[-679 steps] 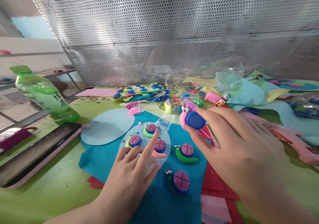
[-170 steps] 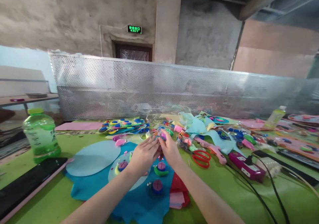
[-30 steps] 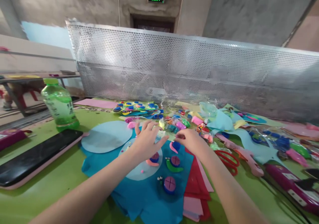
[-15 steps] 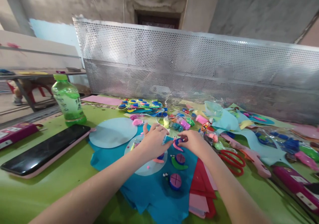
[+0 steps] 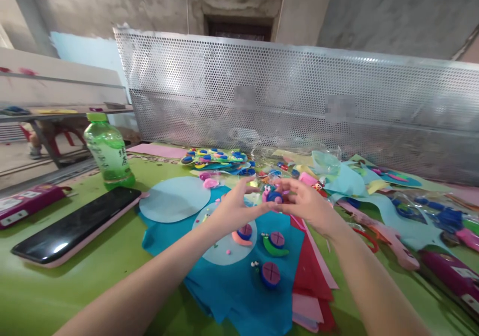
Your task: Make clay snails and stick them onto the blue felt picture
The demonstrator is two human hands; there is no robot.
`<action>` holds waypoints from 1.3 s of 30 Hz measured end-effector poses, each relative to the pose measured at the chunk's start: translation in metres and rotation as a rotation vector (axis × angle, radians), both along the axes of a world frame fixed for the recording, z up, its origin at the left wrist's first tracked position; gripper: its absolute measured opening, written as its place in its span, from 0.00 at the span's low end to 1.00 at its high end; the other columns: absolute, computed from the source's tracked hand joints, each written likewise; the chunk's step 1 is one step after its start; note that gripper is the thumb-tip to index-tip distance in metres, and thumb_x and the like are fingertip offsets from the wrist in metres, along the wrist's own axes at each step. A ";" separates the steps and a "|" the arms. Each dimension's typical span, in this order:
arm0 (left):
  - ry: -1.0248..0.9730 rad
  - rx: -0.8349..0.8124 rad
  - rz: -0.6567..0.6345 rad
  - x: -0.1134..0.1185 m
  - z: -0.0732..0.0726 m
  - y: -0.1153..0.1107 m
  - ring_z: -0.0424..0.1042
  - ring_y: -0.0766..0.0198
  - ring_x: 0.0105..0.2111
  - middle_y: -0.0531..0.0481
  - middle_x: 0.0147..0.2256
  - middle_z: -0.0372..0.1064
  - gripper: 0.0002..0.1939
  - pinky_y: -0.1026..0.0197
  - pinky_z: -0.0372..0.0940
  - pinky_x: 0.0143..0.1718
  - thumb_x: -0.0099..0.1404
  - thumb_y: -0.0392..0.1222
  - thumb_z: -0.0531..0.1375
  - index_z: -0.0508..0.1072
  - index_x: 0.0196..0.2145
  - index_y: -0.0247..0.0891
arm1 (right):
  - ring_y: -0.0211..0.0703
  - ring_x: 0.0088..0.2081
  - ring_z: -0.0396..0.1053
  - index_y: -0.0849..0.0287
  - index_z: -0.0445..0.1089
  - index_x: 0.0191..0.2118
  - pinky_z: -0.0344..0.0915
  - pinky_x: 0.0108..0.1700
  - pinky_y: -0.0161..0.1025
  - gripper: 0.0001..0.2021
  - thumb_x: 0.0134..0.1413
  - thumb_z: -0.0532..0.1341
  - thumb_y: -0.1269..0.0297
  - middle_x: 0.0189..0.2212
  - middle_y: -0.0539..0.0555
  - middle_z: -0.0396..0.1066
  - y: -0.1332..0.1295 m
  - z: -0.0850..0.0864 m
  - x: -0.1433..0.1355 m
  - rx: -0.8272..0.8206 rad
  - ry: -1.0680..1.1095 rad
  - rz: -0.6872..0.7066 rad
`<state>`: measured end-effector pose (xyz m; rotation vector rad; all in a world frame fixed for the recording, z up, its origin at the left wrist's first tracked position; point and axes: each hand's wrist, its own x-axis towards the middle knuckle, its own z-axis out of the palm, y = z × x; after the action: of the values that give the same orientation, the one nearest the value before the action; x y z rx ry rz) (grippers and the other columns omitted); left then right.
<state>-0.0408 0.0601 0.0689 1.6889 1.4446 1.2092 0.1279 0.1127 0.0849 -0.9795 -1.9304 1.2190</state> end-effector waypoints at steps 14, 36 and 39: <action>-0.658 -0.031 -0.089 0.018 0.020 -0.017 0.68 0.65 0.30 0.50 0.30 0.68 0.30 0.62 0.64 0.32 0.46 0.36 0.67 0.62 0.46 0.32 | 0.40 0.40 0.68 0.54 0.62 0.43 0.68 0.38 0.36 0.18 0.45 0.64 0.68 0.40 0.52 0.67 -0.030 0.010 -0.005 0.168 0.261 0.077; -0.614 0.035 -0.189 0.013 0.023 -0.021 0.64 0.72 0.24 0.52 0.30 0.67 0.27 0.70 0.60 0.21 0.54 0.35 0.64 0.59 0.50 0.38 | 0.47 0.43 0.68 0.53 0.69 0.43 0.65 0.43 0.44 0.17 0.44 0.65 0.58 0.44 0.53 0.70 -0.029 0.015 0.001 0.202 0.123 0.063; -0.617 0.043 -0.205 0.014 0.025 -0.023 0.64 0.70 0.24 0.53 0.29 0.66 0.26 0.67 0.61 0.23 0.56 0.39 0.62 0.59 0.51 0.38 | 0.46 0.40 0.70 0.54 0.70 0.42 0.67 0.38 0.42 0.16 0.44 0.65 0.59 0.41 0.53 0.71 -0.029 0.017 0.002 0.163 0.124 0.047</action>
<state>-0.0264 0.0367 0.0942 1.2821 0.8552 1.4770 0.1300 0.0841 0.1017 -0.7609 -1.9298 1.1012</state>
